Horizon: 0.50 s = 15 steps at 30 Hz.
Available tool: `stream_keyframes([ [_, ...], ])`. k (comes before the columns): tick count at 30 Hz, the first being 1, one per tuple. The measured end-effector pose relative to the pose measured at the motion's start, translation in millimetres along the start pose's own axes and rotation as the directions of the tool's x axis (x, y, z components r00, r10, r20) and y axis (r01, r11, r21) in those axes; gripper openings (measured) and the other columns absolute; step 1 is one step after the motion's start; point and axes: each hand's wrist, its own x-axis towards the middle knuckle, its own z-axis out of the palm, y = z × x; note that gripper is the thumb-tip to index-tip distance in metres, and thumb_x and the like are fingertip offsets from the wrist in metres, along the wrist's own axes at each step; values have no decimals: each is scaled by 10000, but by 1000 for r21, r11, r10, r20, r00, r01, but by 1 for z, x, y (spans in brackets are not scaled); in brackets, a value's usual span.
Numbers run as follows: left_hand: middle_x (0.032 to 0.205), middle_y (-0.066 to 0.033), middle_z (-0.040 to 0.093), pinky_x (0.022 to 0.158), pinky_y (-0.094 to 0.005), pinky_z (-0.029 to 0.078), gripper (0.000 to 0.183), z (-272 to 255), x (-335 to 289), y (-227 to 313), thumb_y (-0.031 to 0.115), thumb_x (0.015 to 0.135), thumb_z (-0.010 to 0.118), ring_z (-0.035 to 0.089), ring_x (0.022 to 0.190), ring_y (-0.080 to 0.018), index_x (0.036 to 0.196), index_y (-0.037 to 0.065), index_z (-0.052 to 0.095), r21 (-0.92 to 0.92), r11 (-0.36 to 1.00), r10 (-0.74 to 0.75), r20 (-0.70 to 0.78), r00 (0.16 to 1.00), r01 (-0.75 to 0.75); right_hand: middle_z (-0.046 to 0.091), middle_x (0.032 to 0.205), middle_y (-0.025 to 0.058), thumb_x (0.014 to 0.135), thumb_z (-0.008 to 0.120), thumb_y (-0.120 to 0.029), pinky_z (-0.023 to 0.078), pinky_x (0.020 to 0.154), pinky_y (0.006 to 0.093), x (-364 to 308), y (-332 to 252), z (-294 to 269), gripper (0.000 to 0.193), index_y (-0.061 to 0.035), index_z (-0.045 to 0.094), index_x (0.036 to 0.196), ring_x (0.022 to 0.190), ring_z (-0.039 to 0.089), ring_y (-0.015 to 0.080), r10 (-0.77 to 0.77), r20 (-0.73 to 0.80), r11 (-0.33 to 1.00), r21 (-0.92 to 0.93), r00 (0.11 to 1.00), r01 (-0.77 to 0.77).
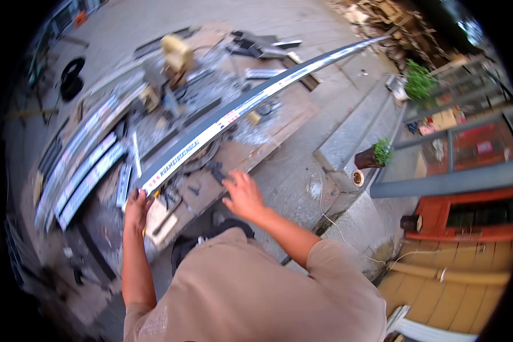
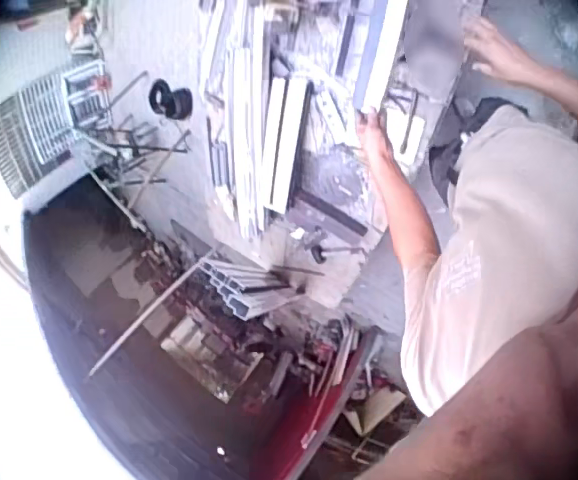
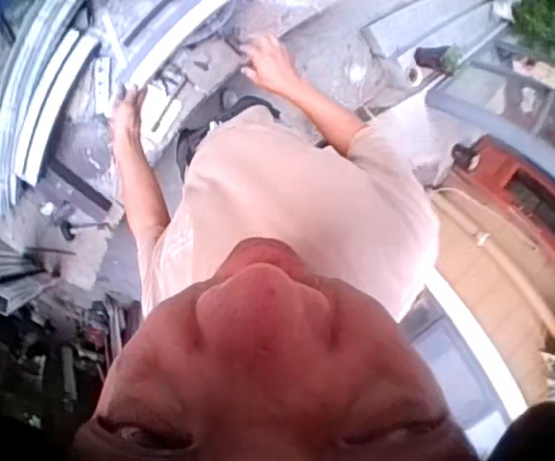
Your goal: The person peels protective wrapping off metal profiles using a utility knife, places a curved profile onto the workbench, and measures and marks it using a tape measure and the utility knife.
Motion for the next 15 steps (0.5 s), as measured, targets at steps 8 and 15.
stream_keyframes([
  [8, 1374, -170, 616, 839, -384, 597, 756, 60, 106, -12, 263, 1082, 658, 670, 1063, -237, 1680, 36, 255, 177, 981, -62, -79, 995, 76, 560, 1428, 176, 813, 865, -250, 476, 1132, 474, -45, 7, -10, 514, -56, 715, 1265, 1391, 496, 376, 169, 2, 984, 61, 986, -169],
  [15, 1192, -124, 724, 791, -363, 567, 721, 29, 144, -34, 352, 975, 811, 706, 981, -231, 1534, 19, 501, 329, 943, 11, -164, 986, 44, 529, 1506, 171, 833, 852, -281, 464, 1148, 491, -77, -29, 5, 527, -75, 715, 1298, 1435, 469, 370, 311, 140, 943, 74, 940, -324],
])
